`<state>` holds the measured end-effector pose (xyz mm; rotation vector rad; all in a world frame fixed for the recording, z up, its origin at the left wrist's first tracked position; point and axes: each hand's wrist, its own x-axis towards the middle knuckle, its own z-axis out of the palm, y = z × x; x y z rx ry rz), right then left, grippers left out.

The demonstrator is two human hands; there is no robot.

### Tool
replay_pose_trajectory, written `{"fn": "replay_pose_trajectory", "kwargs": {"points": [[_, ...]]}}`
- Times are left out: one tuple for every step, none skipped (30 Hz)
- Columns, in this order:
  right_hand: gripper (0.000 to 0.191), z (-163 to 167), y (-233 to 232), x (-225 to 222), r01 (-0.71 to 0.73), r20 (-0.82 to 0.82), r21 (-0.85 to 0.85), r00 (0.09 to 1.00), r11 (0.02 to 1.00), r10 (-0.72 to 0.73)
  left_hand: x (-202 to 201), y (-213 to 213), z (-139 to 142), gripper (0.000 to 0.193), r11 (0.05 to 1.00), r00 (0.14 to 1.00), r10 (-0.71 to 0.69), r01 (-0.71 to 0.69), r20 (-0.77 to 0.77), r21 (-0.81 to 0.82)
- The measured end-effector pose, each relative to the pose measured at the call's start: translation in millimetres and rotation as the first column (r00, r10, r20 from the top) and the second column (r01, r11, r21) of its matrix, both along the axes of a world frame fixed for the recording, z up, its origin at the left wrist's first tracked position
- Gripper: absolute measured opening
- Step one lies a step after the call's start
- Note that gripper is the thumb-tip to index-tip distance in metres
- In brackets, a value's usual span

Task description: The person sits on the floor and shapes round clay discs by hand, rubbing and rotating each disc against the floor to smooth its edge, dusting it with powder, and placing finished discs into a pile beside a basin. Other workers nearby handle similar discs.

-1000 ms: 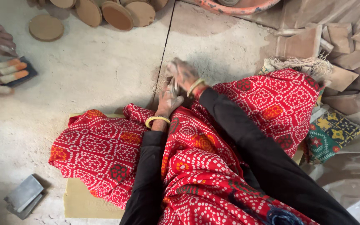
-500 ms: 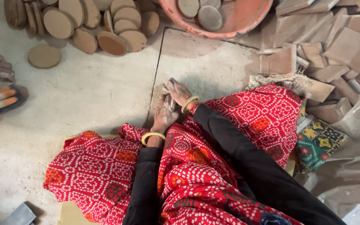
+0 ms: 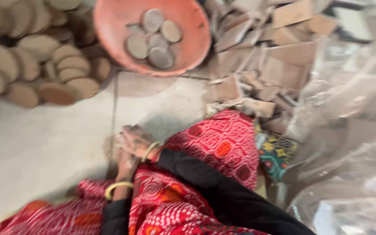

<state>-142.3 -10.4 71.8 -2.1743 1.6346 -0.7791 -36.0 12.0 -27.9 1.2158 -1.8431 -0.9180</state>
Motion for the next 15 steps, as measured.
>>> {"fn": "replay_pose_trajectory", "kwargs": {"points": [[0.034,-0.7,-4.7,-5.1,0.051,0.018,0.08,0.998,0.996,-0.052,-2.3,-0.4,10.3,0.044,1.0,0.998,-0.025,0.024,0.057,0.003],[0.03,-0.8,-7.8,-9.9,0.089,0.045,0.166,0.994,0.982,-0.098,1.0,1.0,19.1,0.044,0.999,0.991,-0.041,0.039,0.125,0.014],[0.032,3.5,-12.1,-13.8,0.095,0.107,0.306,0.985,0.947,-0.134,1.7,3.5,25.8,0.043,0.999,0.979,-0.049,0.044,0.198,0.03],[0.035,4.0,-15.4,-18.6,0.078,0.167,0.436,0.972,0.896,-0.166,-1.3,3.5,28.8,0.042,0.999,0.979,-0.028,0.018,0.204,0.051],[0.039,3.8,-17.3,-19.0,0.041,0.232,0.561,0.951,0.827,-0.204,-4.3,3.6,28.4,0.042,0.997,0.975,-0.005,-0.012,0.223,0.075],[0.033,0.3,-16.6,-19.2,-0.086,0.137,0.225,0.989,0.971,0.056,-4.5,6.5,24.4,0.043,0.994,0.965,0.019,-0.047,0.261,0.101],[0.033,0.8,-15.6,-15.8,-0.27,-0.026,-0.134,0.963,0.953,0.269,-4.7,6.3,17.3,0.046,0.994,0.965,0.016,-0.045,0.263,0.103],[0.041,0.4,-10.5,-8.5,-0.186,-0.074,-0.03,0.98,0.982,0.183,-2.0,10.9,7.9,0.049,0.995,0.97,0.015,-0.038,0.241,0.094],[0.052,0.0,-4.4,-1.7,-0.097,-0.155,0.065,0.982,0.993,0.106,0.8,12.9,-3.0,0.052,0.997,0.981,0.018,-0.032,0.192,0.071],[0.048,-1.2,-0.2,7.9,-0.046,-0.178,0.134,0.981,0.99,0.07,5.1,15.0,-13.3,0.055,0.999,0.991,0.017,-0.02,0.13,0.024],[0.044,-3.6,6.5,15.3,0.017,-0.198,0.226,0.98,0.974,0.029,13.1,20.1,-23.2,0.059,1.0,0.994,0.009,-0.009,0.112,-0.006],[0.04,-6.9,11.3,21.3,0.087,-0.231,0.323,0.973,0.942,-0.011,17.3,20.8,-31.6,0.062,0.999,0.995,0.003,0.001,0.1,-0.033],[0.044,-10.2,12.5,21.9,-0.001,-0.191,0.147,0.981,0.989,0.029,21.7,20.9,-36.1,0.065,0.997,0.995,-0.001,0.009,0.103,-0.078],[0.048,-13.0,11.7,21.3,-0.076,-0.17,-0.039,0.983,0.996,0.068,23.1,19.1,-33.4,0.068,0.995,0.996,-0.014,0.023,0.084,-0.1],[0.053,-15.6,8.7,15.5,-0.141,-0.175,-0.228,0.979,0.963,0.101,24.8,17.7,-33.5,0.071,0.994,0.998,-0.022,0.029,0.065,-0.109]]}}
